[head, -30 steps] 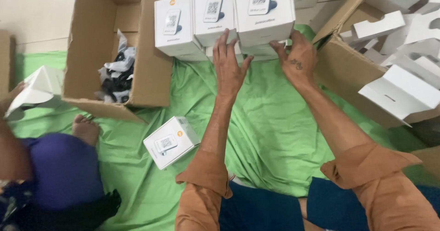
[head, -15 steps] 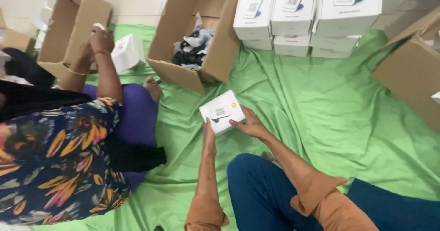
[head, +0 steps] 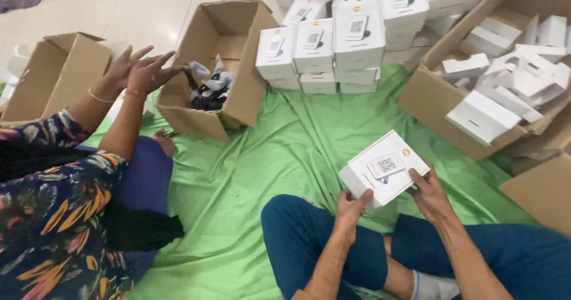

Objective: The person unboxes small electronics and documents from white boxes and organizes them into shipping cartons.

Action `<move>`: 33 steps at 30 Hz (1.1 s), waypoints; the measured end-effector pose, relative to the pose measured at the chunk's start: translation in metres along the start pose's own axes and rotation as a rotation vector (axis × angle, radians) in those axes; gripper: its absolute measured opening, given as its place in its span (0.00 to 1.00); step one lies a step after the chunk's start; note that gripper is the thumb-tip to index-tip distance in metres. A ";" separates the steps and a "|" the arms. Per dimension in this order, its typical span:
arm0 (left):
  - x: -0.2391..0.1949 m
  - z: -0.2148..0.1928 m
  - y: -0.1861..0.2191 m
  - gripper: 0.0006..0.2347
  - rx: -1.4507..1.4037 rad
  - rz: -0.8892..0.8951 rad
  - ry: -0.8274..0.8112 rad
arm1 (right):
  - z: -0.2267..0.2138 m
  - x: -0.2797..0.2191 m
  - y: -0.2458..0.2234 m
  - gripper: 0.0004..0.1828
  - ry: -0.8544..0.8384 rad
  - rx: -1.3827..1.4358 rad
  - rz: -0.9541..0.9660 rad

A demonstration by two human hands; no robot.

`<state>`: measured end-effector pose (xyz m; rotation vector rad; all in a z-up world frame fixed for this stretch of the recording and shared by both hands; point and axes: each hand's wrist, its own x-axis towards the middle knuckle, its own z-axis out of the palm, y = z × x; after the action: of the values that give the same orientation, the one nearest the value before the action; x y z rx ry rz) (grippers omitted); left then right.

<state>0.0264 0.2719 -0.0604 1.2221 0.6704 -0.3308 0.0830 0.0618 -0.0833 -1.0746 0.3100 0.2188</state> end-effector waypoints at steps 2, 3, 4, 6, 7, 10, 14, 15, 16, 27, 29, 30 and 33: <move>-0.020 0.014 -0.023 0.27 -0.063 0.055 0.001 | -0.039 -0.005 0.017 0.31 0.038 0.045 0.035; -0.029 0.018 -0.031 0.24 -0.140 0.116 0.012 | -0.055 -0.005 0.025 0.31 0.059 0.081 0.076; -0.042 0.019 -0.030 0.24 -0.128 0.115 0.010 | -0.062 -0.005 0.031 0.31 0.065 0.092 0.075; -0.060 0.022 -0.024 0.23 -0.238 0.001 0.083 | -0.076 0.002 0.041 0.36 0.112 -0.121 0.062; -0.070 0.026 -0.021 0.23 -0.223 -0.010 0.080 | -0.071 0.002 0.038 0.36 0.125 -0.111 0.068; -0.087 0.024 -0.019 0.21 -0.296 -0.155 0.129 | -0.047 -0.003 0.029 0.39 -0.016 -0.339 0.156; -0.068 0.017 -0.027 0.17 -0.550 -0.019 -0.232 | -0.032 -0.012 0.022 0.61 -0.296 -0.720 -0.150; -0.064 0.018 -0.026 0.15 -0.557 0.007 -0.303 | -0.034 -0.015 0.027 0.65 -0.377 -0.882 -0.392; -0.061 0.017 0.002 0.15 -0.572 0.008 -0.292 | -0.027 -0.018 0.023 0.65 -0.393 -0.889 -0.384; -0.029 -0.012 0.082 0.13 1.001 0.859 -0.220 | 0.035 -0.002 -0.039 0.27 0.216 -1.040 -0.218; -0.013 -0.017 0.055 0.13 1.063 0.962 -0.208 | 0.044 0.001 -0.051 0.29 0.237 -1.126 -0.202; -0.004 -0.018 0.042 0.13 1.130 1.068 -0.196 | 0.049 0.004 -0.058 0.32 0.262 -1.205 -0.190; 0.014 -0.025 0.013 0.12 1.220 1.007 -0.194 | 0.055 0.008 -0.073 0.36 0.294 -1.211 0.050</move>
<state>0.0365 0.3015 -0.0642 2.4500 -0.4924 0.0465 0.1217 0.0773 -0.0012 -2.3090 0.4822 0.2998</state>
